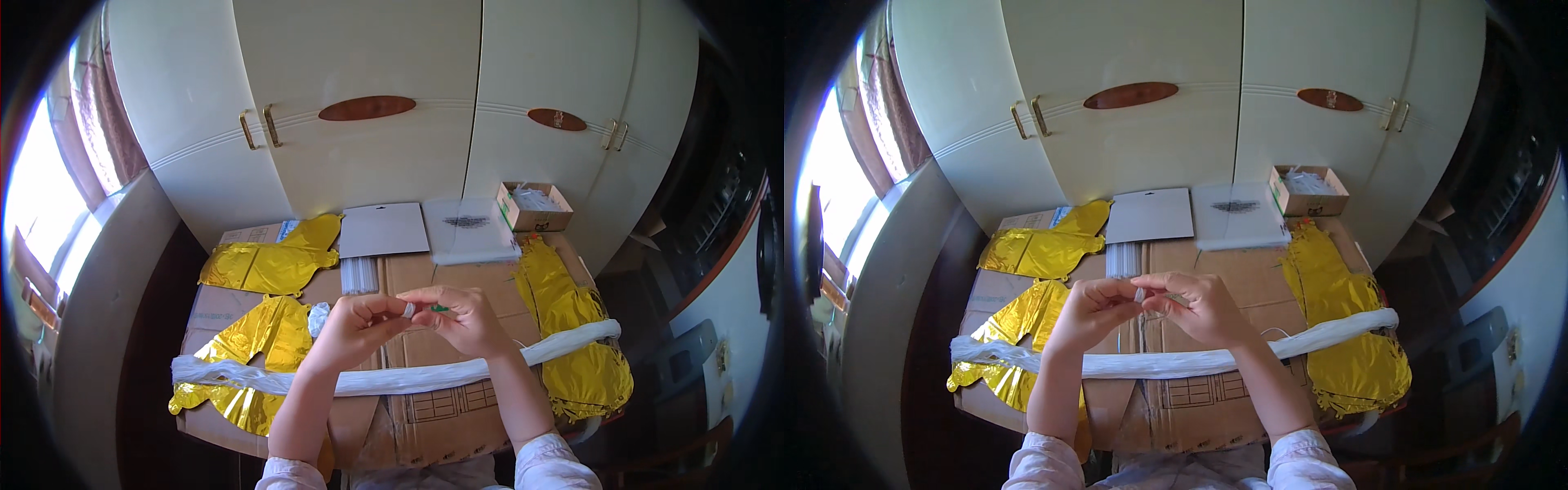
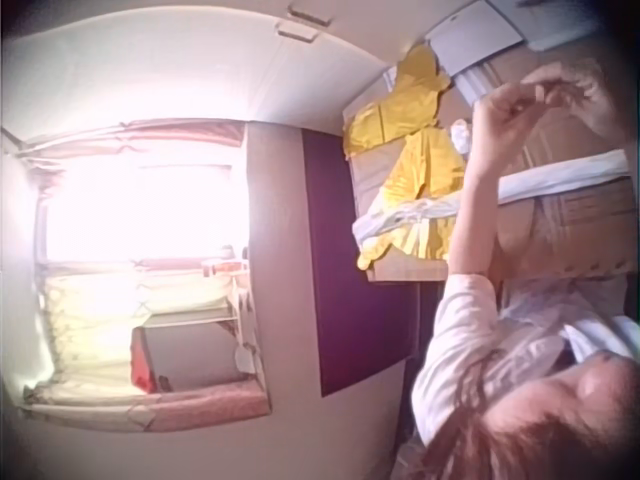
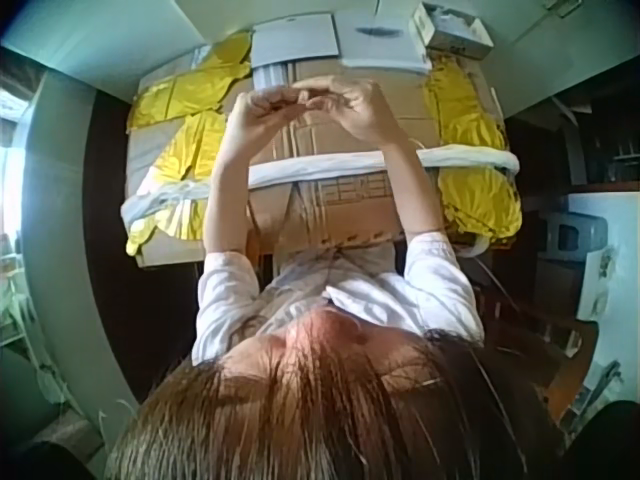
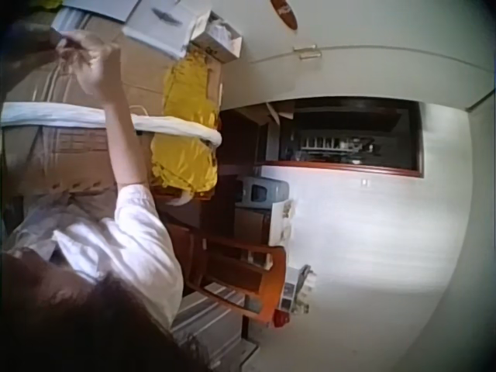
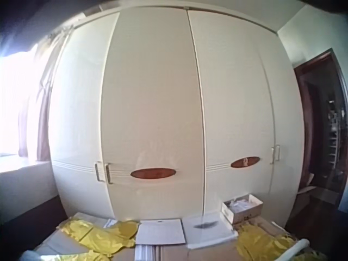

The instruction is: Tying a piece of string around a rolled-up white packaging material on a workbench.

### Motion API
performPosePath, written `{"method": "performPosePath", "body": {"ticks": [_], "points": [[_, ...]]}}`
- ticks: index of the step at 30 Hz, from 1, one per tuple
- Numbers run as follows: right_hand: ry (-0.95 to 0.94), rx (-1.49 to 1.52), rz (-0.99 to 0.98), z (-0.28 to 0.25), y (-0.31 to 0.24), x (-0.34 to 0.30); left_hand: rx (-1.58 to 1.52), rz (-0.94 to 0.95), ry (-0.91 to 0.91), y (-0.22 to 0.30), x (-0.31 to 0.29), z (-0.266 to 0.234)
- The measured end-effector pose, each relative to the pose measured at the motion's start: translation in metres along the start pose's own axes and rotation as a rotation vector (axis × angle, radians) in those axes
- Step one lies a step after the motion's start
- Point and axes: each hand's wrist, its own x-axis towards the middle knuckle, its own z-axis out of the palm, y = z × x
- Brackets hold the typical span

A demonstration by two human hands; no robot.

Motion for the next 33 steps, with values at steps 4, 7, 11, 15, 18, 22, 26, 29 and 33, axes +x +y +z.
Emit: {"method": "performPosePath", "body": {"ticks": [4,7,11,15,18,22,26,29,33], "points": [[-0.120,0.229,0.184,-0.004,0.001,-0.003,-0.105,-0.032,-0.117,0.002,0.001,-0.005],[-0.117,0.257,0.241,-0.001,0.009,-0.007,-0.228,-0.023,-0.162,-0.002,0.004,-0.005],[-0.086,0.252,0.269,0.000,0.001,-0.003,-0.326,0.003,-0.096,-0.001,0.004,-0.009],[-0.028,0.175,0.251,0.003,0.011,-0.006,-0.248,0.014,0.021,0.000,0.006,-0.008],[-0.055,0.174,0.298,0.002,0.011,-0.005,-0.150,0.022,0.094,-0.003,0.005,-0.010],[-0.081,0.141,0.332,0.003,0.009,-0.005,-0.106,0.030,0.163,0.000,0.006,-0.012],[0.081,-0.047,0.180,0.003,0.016,-0.002,0.184,0.034,0.363,-0.013,0.018,-0.026],[0.066,-0.003,0.175,-0.006,0.019,-0.003,0.719,0.197,0.605,-0.051,0.032,-0.057],[0.038,-0.028,0.149,-0.002,0.014,-0.001,1.059,0.106,0.650,-0.109,0.035,-0.091]]}}
